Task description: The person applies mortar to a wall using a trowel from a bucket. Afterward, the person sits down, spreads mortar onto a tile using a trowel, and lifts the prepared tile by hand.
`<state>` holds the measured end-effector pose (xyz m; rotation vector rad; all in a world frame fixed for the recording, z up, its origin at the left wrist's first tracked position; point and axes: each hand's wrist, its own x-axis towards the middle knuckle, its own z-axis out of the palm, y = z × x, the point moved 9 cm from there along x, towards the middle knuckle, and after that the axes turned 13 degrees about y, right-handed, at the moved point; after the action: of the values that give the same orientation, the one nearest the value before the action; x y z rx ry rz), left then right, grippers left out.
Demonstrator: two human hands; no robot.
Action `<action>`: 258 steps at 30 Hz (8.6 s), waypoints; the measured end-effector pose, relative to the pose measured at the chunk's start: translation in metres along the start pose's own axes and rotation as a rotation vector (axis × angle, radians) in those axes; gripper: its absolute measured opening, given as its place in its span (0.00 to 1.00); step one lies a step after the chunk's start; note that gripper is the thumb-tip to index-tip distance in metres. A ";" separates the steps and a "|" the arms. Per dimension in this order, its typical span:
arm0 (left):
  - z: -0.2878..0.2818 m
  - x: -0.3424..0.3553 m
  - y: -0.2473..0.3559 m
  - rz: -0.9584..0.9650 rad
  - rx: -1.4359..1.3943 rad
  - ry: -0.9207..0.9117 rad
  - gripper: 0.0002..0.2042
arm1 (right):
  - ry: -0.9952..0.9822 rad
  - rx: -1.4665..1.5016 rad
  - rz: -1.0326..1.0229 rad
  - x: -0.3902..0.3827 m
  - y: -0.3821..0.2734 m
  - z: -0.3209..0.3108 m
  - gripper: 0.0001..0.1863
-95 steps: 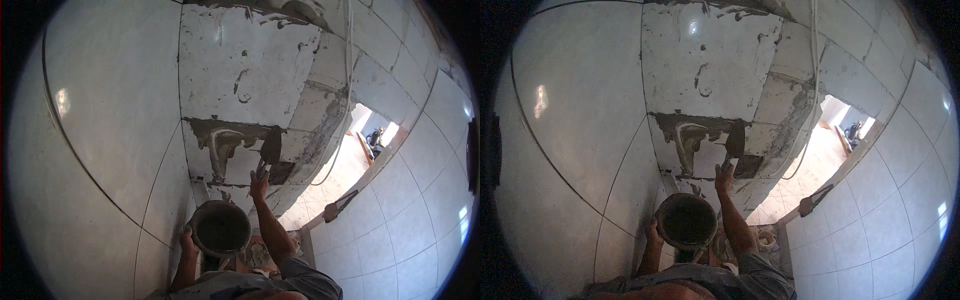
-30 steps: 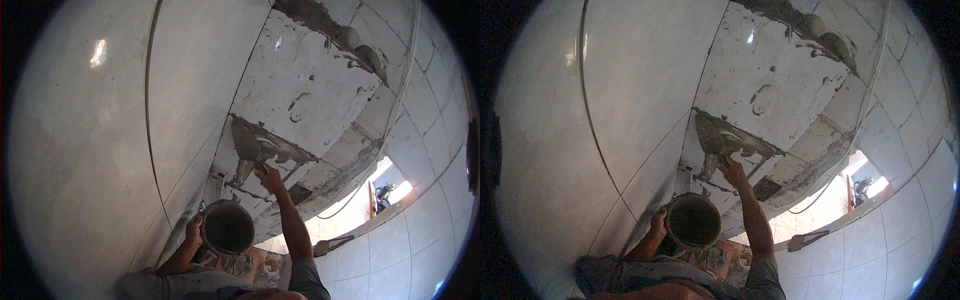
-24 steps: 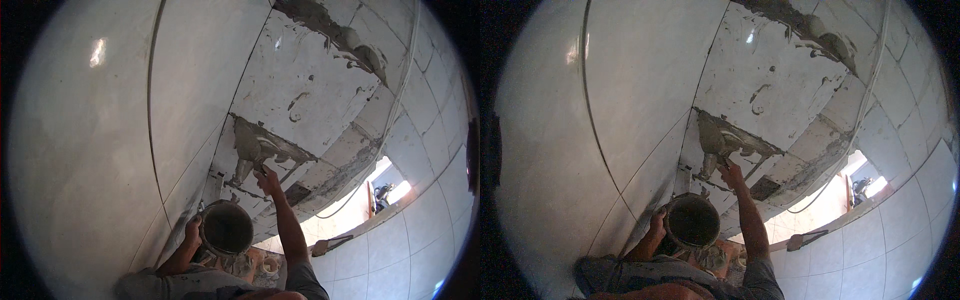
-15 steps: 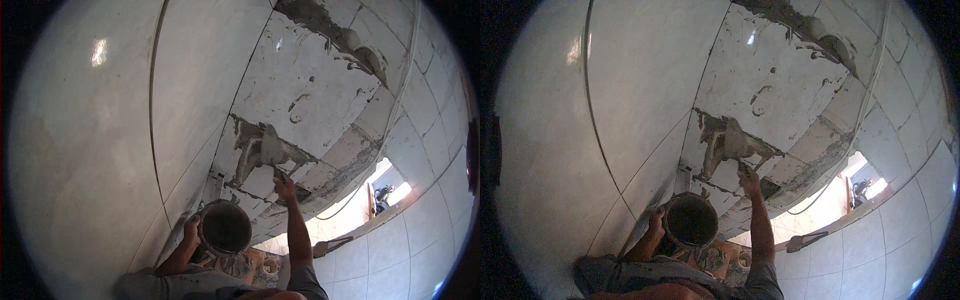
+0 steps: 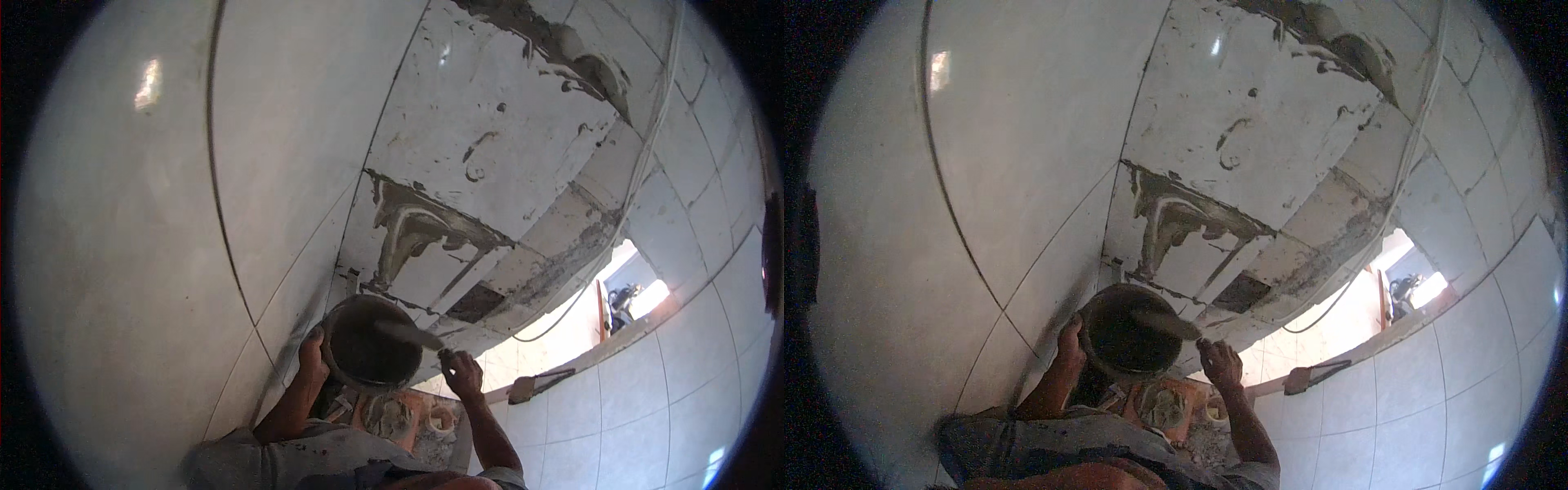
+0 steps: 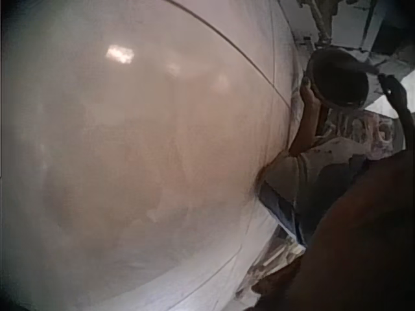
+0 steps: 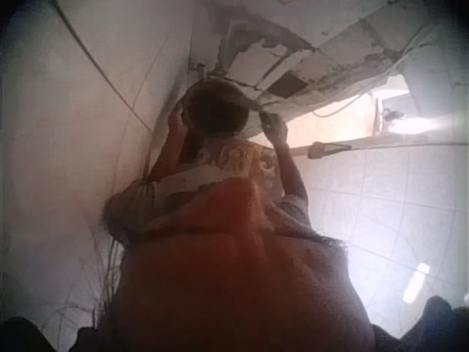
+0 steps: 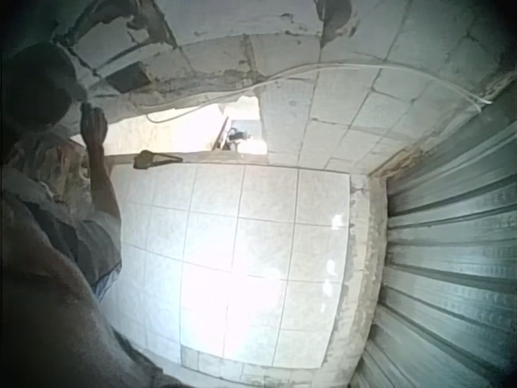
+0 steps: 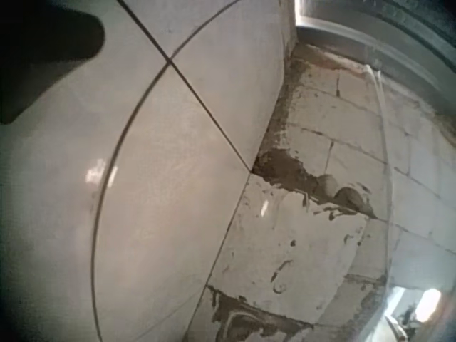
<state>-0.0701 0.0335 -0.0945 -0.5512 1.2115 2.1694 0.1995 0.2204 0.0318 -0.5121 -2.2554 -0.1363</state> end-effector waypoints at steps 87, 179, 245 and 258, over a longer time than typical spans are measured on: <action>-0.035 0.031 -0.016 -0.030 0.057 0.149 0.17 | -0.153 0.719 0.879 0.184 -0.171 0.153 0.21; 0.090 -0.083 -0.025 0.360 0.427 -0.686 0.13 | -0.406 0.248 0.197 -0.092 -0.061 0.031 0.24; 0.120 -0.034 0.040 0.026 -0.160 -0.473 0.17 | 0.434 -0.020 -0.054 0.460 0.002 -0.269 0.18; 0.100 -0.019 0.060 0.251 0.021 -0.229 0.17 | 0.405 -0.463 0.016 0.600 0.047 -0.297 0.18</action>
<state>-0.1033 0.0899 0.0042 -0.1399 1.2287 2.3476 0.0666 0.3769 0.6708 -0.6746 -1.8179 -0.7018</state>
